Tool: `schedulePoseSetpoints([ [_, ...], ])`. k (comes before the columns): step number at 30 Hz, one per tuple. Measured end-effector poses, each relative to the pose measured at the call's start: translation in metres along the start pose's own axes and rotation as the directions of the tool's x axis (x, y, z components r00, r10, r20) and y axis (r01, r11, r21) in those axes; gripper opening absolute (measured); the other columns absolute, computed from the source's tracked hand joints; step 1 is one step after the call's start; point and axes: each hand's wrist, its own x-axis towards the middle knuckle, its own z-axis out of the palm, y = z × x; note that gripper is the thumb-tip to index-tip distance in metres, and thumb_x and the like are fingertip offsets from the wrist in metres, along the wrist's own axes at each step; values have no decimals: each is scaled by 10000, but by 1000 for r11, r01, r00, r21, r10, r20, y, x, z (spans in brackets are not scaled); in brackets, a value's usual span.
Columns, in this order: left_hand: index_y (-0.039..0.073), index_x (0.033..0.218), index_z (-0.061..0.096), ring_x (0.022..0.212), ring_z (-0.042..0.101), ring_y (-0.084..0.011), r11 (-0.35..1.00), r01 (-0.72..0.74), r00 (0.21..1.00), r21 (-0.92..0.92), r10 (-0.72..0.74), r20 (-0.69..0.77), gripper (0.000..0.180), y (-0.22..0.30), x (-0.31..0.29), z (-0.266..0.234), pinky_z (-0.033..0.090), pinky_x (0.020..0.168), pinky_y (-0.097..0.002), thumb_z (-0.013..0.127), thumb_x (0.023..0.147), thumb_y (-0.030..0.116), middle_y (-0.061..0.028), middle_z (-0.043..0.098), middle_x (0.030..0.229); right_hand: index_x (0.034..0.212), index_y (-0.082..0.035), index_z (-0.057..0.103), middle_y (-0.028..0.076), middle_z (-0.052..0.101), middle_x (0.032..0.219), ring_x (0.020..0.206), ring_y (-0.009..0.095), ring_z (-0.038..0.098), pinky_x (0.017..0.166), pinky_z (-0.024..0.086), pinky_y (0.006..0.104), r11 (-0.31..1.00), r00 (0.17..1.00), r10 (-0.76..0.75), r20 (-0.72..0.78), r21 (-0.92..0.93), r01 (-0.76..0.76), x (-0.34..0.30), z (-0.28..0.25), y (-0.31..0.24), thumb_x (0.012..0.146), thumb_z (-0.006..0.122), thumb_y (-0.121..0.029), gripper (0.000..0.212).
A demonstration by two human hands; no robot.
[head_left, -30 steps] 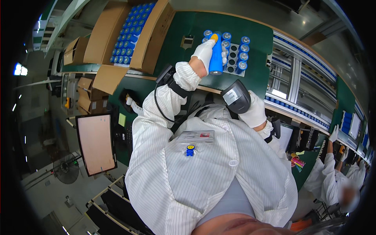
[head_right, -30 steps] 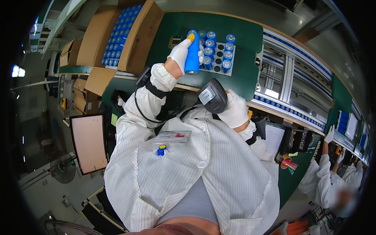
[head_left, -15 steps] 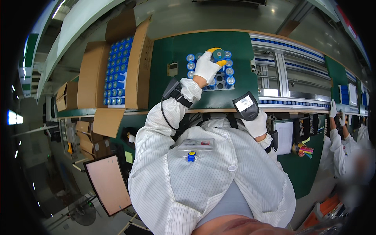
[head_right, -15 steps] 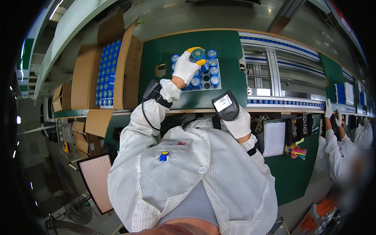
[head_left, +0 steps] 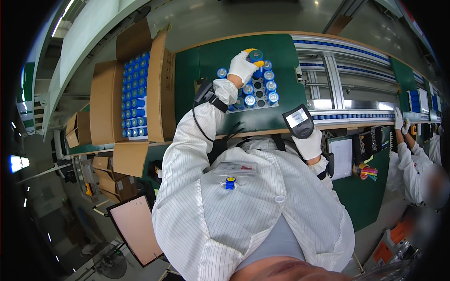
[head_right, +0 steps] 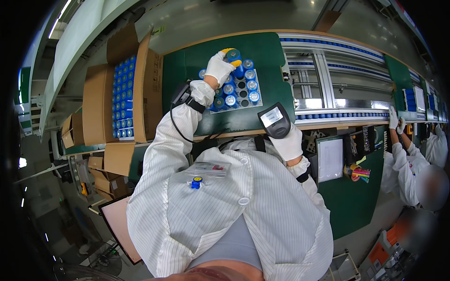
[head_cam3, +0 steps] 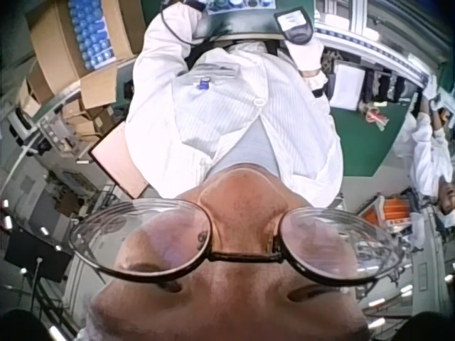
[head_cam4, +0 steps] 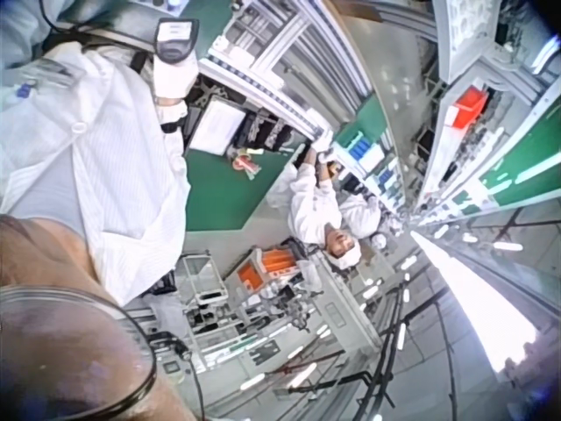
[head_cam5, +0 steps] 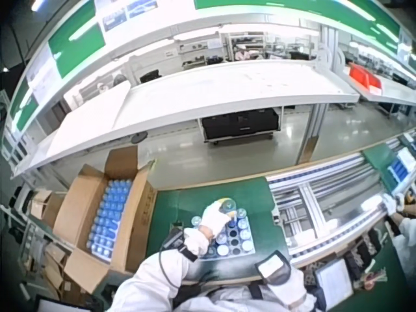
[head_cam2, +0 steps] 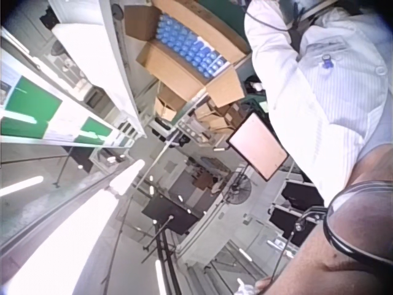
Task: Scan and pack small blue cylindrical items into a box with protective foam.
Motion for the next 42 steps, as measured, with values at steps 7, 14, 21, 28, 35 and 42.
schedulePoseSetpoints([
  [7,55,1140,689,1077,645,-338,837,-75,992,543,9,123,424,-29,7,0,487,994,-433,796,760,208,-195,675,1166,871,-9,680,160,708,788,749,334,707,660,554,369,998,1000,1,-8,-59,-1,9,3,5,673,850,-152,297],
  [14,150,1064,741,1219,579,-246,547,-153,988,823,56,147,327,-32,-5,12,201,1173,-562,751,780,312,-125,699,1141,874,-7,678,160,708,790,747,337,706,661,552,369,999,1000,11,-9,-34,-11,13,4,4,678,845,-155,297],
  [21,179,1129,726,1119,634,-269,520,-44,990,853,-90,107,409,-24,9,10,311,1118,-507,751,782,394,-97,727,1059,850,-5,678,169,706,779,752,345,708,650,552,371,999,1000,12,-16,-50,-13,14,3,13,670,838,-141,277],
  [28,177,1172,708,1093,644,-283,520,-65,987,852,-92,132,457,-25,12,14,337,1092,-483,751,790,425,-105,721,1083,854,-7,682,164,705,773,741,345,706,646,549,368,1000,1000,-9,0,-28,9,11,5,10,668,840,-143,280],
  [35,47,1178,677,1108,620,-322,640,-78,996,764,85,30,526,32,-38,-45,440,1017,-440,792,767,355,-154,666,1184,862,-6,684,168,705,780,763,345,706,660,548,375,1000,999,9,35,-16,-8,13,11,5,668,827,-126,269],
  [42,49,1142,687,1045,635,-357,636,204,835,744,284,-472,412,80,-160,-210,511,921,-410,796,784,221,-185,675,1127,1028,7,671,161,723,848,811,278,719,734,541,350,996,998,2,57,84,-7,17,32,39,690,793,-77,369],
])
